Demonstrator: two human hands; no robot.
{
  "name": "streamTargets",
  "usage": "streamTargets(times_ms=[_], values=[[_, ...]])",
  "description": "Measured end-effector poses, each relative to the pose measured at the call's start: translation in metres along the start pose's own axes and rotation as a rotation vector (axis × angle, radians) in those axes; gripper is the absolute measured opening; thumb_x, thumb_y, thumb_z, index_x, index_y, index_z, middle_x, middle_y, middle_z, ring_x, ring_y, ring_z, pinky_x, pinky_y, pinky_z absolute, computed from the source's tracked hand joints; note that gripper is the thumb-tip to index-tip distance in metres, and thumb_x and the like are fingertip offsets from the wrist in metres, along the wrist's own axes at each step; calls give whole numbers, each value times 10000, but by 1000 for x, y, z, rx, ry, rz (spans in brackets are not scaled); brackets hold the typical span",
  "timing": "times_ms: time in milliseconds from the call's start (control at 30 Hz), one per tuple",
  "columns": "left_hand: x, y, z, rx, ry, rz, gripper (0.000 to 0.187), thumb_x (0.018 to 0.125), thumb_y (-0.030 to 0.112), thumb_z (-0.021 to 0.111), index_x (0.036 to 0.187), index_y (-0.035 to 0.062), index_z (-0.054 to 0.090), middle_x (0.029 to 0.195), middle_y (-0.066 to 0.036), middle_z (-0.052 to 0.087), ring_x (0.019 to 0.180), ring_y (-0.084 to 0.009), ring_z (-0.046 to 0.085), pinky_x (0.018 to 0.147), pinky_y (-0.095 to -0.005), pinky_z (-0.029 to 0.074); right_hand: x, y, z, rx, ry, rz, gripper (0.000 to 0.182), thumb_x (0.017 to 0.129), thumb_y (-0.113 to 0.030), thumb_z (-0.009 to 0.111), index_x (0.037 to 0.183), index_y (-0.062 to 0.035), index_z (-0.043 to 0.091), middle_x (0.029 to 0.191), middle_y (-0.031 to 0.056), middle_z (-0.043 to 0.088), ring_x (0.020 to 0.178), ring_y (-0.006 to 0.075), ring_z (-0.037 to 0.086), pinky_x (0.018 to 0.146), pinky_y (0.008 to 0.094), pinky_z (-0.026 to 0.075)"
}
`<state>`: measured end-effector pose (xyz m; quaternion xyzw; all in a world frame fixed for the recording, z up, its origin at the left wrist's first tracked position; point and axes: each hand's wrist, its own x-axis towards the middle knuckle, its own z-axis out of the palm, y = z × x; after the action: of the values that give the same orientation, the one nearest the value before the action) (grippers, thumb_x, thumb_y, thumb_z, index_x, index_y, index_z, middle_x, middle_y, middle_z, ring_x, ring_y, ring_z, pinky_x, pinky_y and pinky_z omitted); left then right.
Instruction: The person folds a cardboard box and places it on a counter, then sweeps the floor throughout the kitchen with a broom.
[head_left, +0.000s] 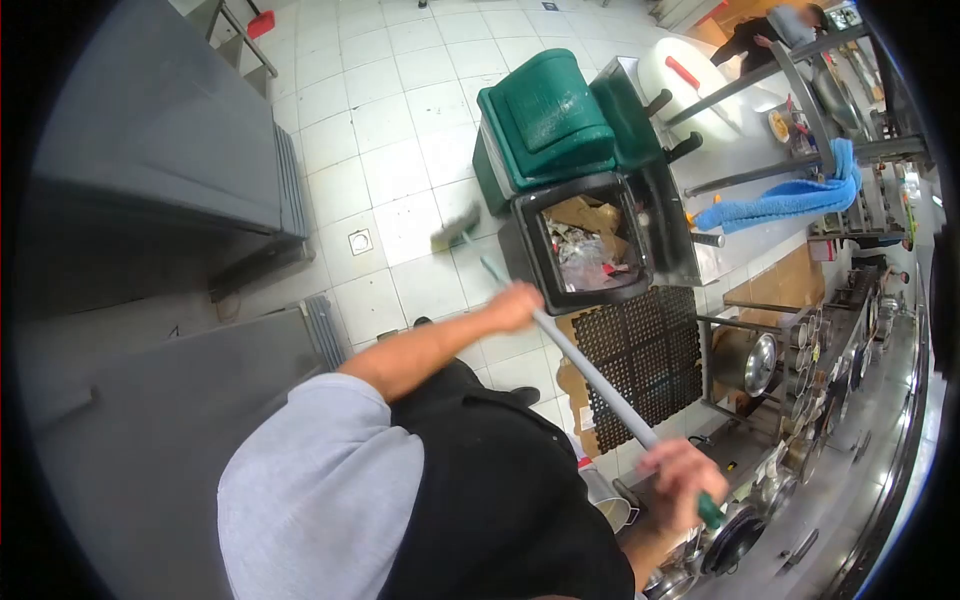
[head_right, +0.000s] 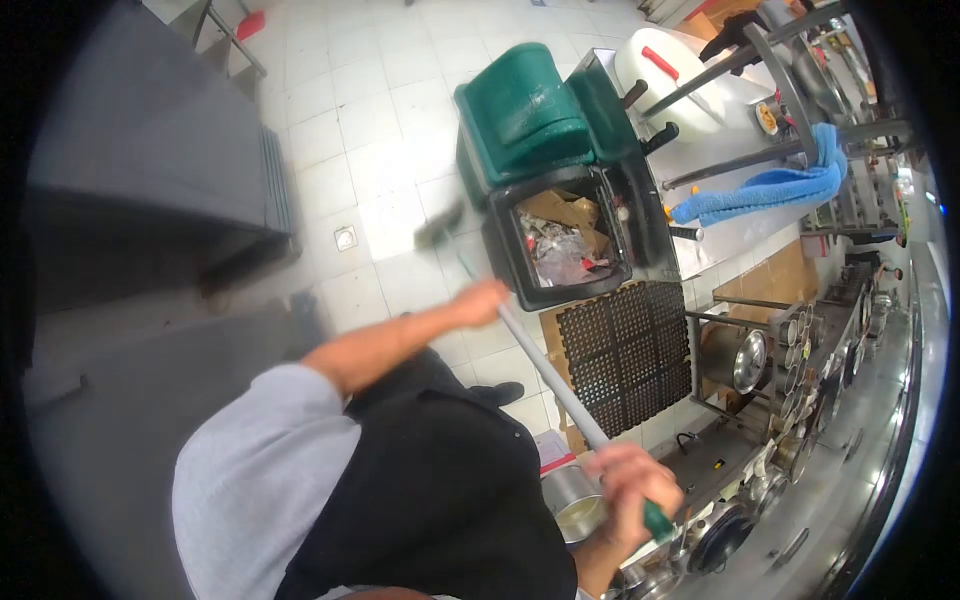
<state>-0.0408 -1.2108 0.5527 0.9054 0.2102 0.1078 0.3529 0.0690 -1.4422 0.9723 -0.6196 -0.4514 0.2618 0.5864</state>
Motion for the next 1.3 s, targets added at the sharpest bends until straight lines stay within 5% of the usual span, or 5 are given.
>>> streamTargets(times_ms=[267,633,1000,1133,1300], values=[[-60,72,41,-369,-836,261,222,867,271,753,1018,108,769,959,-177,756,948,-394,730,820,-528,554,25,-65,33,63,-283,63,485,984,-317,774,674,-16,554,599,97,599,589,308,677,557,390,563],[-21,-112,-80,-50,-271,-345,250,882,353,762,978,123,776,1056,-149,753,1060,-374,707,892,-522,578,110,50,91,213,-377,-138,490,1042,-349,699,708,-38,520,672,77,598,738,319,693,669,412,567],[-41,55,-87,-167,487,-599,272,956,313,725,878,61,658,1000,-162,682,1013,-417,656,854,-543,550,280,24,-7,600,-1202,-355,346,974,-322,723,814,-43,594,679,117,657,627,305,727,614,381,638],[-141,100,-33,-225,376,-1129,218,920,262,733,850,64,676,1057,-167,686,985,-425,670,852,-539,556,269,93,82,807,-949,203,299,1052,-204,584,803,-41,552,735,129,609,591,209,572,534,370,513],[-239,39,94,-143,222,-1626,272,867,310,804,1014,89,742,1158,-197,693,1090,-400,690,903,-533,571,199,176,168,389,-1410,702,232,1048,-132,668,855,-7,637,962,125,752,898,217,722,720,351,599]])
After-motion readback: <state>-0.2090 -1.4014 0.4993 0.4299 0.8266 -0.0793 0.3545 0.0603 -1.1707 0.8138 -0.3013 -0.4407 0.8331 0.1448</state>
